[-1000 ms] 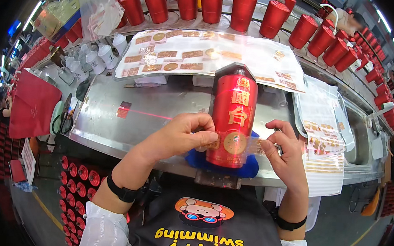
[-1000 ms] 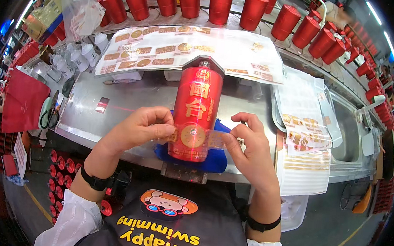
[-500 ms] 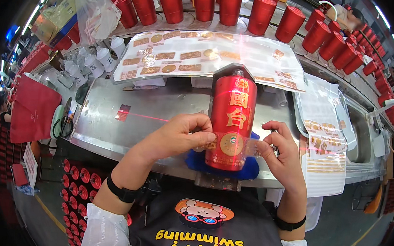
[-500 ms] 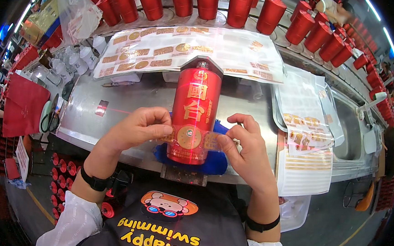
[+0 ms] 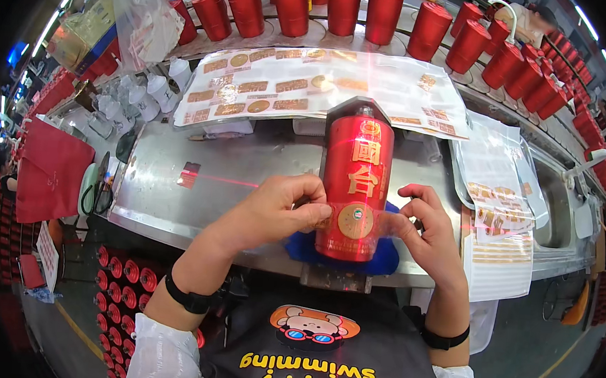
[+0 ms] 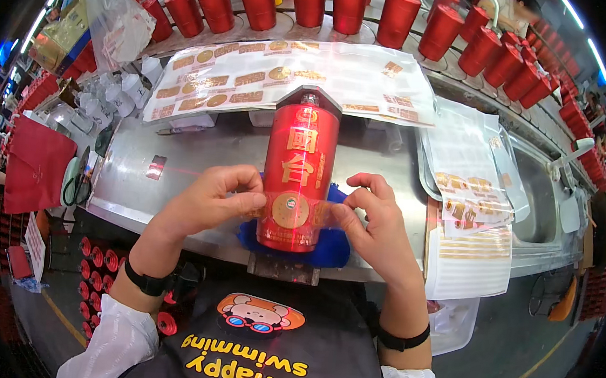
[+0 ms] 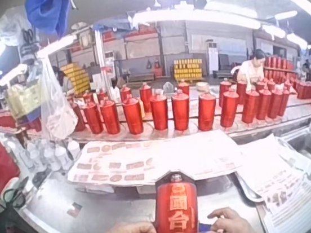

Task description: The person is applying labels and decorative gold seals to red metal containers on a production line, using a sponge to smooth the surfaces.

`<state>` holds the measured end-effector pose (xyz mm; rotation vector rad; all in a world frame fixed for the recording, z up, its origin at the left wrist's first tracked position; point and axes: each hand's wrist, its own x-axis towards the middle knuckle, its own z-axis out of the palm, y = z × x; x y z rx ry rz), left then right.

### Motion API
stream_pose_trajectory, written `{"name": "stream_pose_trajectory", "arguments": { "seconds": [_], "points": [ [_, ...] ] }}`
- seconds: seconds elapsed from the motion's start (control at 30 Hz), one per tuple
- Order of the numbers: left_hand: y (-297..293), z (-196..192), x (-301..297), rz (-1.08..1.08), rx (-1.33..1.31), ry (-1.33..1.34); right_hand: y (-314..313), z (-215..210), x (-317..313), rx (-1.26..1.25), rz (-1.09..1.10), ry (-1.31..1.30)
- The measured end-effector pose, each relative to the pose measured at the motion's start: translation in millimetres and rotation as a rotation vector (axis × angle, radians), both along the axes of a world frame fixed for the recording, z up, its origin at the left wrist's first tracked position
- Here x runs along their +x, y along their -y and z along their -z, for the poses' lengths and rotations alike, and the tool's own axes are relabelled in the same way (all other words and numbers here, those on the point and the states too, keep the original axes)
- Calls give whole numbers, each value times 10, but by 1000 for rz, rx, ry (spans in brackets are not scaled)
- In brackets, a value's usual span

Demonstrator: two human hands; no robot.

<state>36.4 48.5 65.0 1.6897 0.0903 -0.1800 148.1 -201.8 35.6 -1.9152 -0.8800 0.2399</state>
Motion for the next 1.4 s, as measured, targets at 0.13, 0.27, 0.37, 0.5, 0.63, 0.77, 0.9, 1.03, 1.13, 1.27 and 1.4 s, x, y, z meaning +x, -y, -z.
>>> {"name": "stream_pose_trajectory", "arguments": {
  "seconds": [0.13,0.27,0.37,0.5,0.63,0.77,0.9,1.03,1.13,1.27,1.4],
  "points": [
    [-2,0,-1,-1,-21,-8,25,75,40,-21,13,45],
    [4,-2,-4,-7,6,3,-5,29,-24,35,45,88],
    [-3,23,-4,-3,-18,7,-55,-5,-92,51,-18,39],
    [18,-10,5,-6,-37,-5,-183,104,-128,94,-33,68],
    [4,-1,4,-8,-4,-12,-226,140,-140,120,-21,54],
    [11,10,-17,-24,45,13,-222,162,-127,129,-29,47],
    [9,50,-14,-45,30,49,-246,111,-156,130,-20,22],
    [-7,107,-25,-47,-55,22,-238,152,-162,145,-12,23],
    [57,102,-48,-207,346,127,-244,158,-166,136,-11,49],
    [325,209,-20,-321,587,479,-270,158,-190,135,14,30],
    [384,318,22,-393,520,507,-289,154,-196,133,25,31]
  ]
}}
